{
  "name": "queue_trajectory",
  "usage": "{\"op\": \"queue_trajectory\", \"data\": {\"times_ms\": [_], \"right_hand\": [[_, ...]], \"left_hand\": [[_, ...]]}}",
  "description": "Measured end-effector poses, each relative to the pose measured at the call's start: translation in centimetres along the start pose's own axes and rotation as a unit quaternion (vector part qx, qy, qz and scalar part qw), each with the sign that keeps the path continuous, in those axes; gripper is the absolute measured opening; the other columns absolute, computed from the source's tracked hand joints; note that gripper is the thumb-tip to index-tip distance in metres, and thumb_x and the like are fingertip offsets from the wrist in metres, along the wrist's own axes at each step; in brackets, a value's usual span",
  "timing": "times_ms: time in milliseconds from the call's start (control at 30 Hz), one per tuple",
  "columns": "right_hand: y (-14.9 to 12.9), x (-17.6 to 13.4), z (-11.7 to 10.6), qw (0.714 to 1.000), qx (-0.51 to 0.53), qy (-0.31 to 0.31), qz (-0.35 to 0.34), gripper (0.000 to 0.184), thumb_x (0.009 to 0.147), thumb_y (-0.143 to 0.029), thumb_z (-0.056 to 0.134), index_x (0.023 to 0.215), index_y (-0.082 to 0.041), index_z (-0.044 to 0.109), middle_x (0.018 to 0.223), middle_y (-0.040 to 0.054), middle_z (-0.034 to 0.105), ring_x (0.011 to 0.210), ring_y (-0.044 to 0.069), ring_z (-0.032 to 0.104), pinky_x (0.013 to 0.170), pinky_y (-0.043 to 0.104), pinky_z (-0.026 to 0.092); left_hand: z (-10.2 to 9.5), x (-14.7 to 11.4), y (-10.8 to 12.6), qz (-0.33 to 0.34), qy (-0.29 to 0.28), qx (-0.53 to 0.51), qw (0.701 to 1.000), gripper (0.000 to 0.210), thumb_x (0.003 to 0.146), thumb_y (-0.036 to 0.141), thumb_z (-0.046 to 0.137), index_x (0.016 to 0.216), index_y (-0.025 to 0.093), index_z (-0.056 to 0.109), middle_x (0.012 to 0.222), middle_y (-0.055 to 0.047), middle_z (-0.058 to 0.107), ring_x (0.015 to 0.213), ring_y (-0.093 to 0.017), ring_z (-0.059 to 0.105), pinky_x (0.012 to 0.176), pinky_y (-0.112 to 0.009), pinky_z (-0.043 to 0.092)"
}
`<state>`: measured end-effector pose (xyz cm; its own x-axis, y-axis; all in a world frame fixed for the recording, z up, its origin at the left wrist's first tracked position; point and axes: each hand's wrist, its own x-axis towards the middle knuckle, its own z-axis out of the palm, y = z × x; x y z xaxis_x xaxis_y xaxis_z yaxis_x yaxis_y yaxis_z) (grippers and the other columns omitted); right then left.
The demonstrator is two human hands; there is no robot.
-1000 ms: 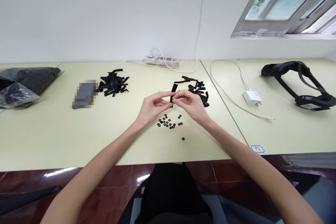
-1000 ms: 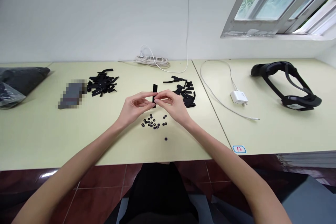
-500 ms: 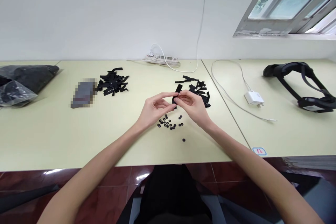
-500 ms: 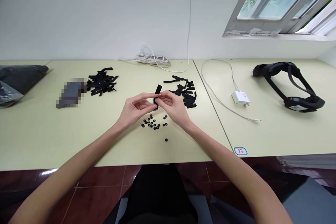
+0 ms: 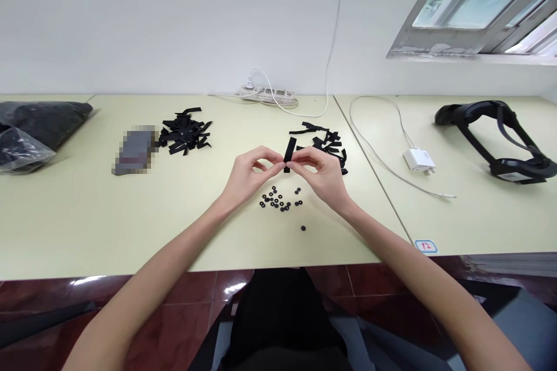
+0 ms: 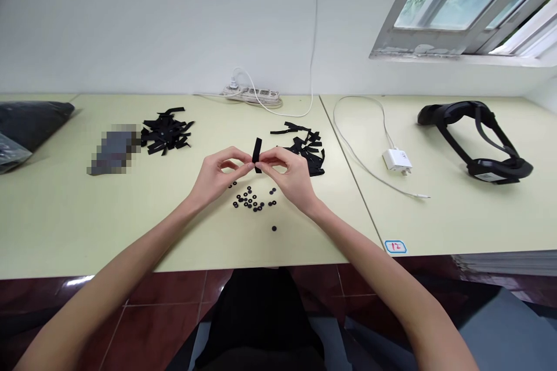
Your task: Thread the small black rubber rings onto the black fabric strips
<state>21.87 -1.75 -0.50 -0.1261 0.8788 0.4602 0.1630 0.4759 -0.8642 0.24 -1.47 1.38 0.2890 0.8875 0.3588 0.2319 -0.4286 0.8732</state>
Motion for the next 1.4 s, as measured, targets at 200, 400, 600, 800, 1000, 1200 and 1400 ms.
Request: {"op": "queue_trajectory", "data": {"times_ms": [200,400,600,800,1000,1200,1400], "right_hand": [[1.2,-0.1,-0.2,0.986,-0.074,-0.145,0.022,0.017,0.108,-0.032,0.069,0.122,-0.025,0.075,0.120,0.0086,0.079,0.107,0.025,0.077,0.101,0.046,0.066],[1.7,-0.8,0.6,0.934,-0.204,-0.289,-0.044,0.023,0.116,-0.028,0.058,0.118,-0.023,0.080,0.123,0.0113,0.072,0.119,0.029,0.070,0.102,0.045,0.059],[1.1,-0.6,0.8,0.931,-0.219,-0.291,-0.023,0.019,0.115,-0.025,0.057,0.105,-0.022,0.072,0.113,0.0098,0.072,0.107,0.026,0.069,0.097,0.042,0.057],[0.6,-0.6,0.7,0.928,-0.226,-0.295,-0.014,0.015,0.115,-0.025,0.058,0.108,-0.021,0.070,0.119,0.0127,0.071,0.112,0.028,0.068,0.100,0.043,0.058],[0.5,-0.4,0.9,0.922,-0.239,-0.305,-0.030,0.017,0.116,-0.027,0.059,0.110,-0.023,0.075,0.127,0.0136,0.073,0.121,0.030,0.070,0.107,0.048,0.060],[0.9,-0.4,1.0,0.919,-0.250,-0.303,-0.035,0.015,0.115,-0.027,0.062,0.120,-0.023,0.075,0.128,0.0140,0.075,0.121,0.033,0.072,0.105,0.051,0.063],[0.9,-0.4,0.9,0.911,-0.271,-0.308,-0.041,0.017,0.117,-0.027,0.060,0.113,-0.023,0.076,0.118,0.0120,0.075,0.114,0.030,0.073,0.099,0.047,0.063]], "left_hand": [[-0.3,0.6,-0.9,-0.044,0.043,-0.046,0.997,0.028,0.095,0.050,0.085,0.094,0.022,0.080,0.104,-0.006,0.077,0.098,-0.021,0.072,0.079,-0.032,0.057],[-1.0,1.3,-1.4,-0.122,0.069,-0.180,0.974,0.039,0.086,0.058,0.093,0.095,0.023,0.078,0.107,-0.005,0.069,0.098,-0.019,0.065,0.078,-0.028,0.059],[-1.0,1.1,-2.0,-0.174,-0.014,-0.320,0.931,0.046,0.085,0.062,0.096,0.103,0.027,0.071,0.098,0.000,0.062,0.097,-0.014,0.062,0.081,-0.023,0.059],[-0.9,1.0,-2.2,-0.115,-0.092,-0.319,0.936,0.049,0.086,0.062,0.096,0.093,0.025,0.065,0.101,-0.001,0.062,0.089,-0.014,0.061,0.078,-0.028,0.059],[-0.8,0.9,-2.1,-0.083,-0.151,-0.322,0.931,0.054,0.085,0.059,0.098,0.082,0.022,0.058,0.092,0.000,0.061,0.079,-0.014,0.062,0.074,-0.031,0.059],[-0.6,0.6,-1.9,-0.064,-0.190,-0.353,0.914,0.048,0.089,0.043,0.097,0.077,0.021,0.056,0.086,0.001,0.060,0.075,-0.012,0.060,0.075,-0.030,0.059],[-0.6,0.5,-1.8,-0.071,-0.204,-0.335,0.917,0.056,0.084,0.050,0.099,0.075,0.021,0.052,0.085,0.000,0.061,0.077,-0.015,0.061,0.074,-0.033,0.059]]}}
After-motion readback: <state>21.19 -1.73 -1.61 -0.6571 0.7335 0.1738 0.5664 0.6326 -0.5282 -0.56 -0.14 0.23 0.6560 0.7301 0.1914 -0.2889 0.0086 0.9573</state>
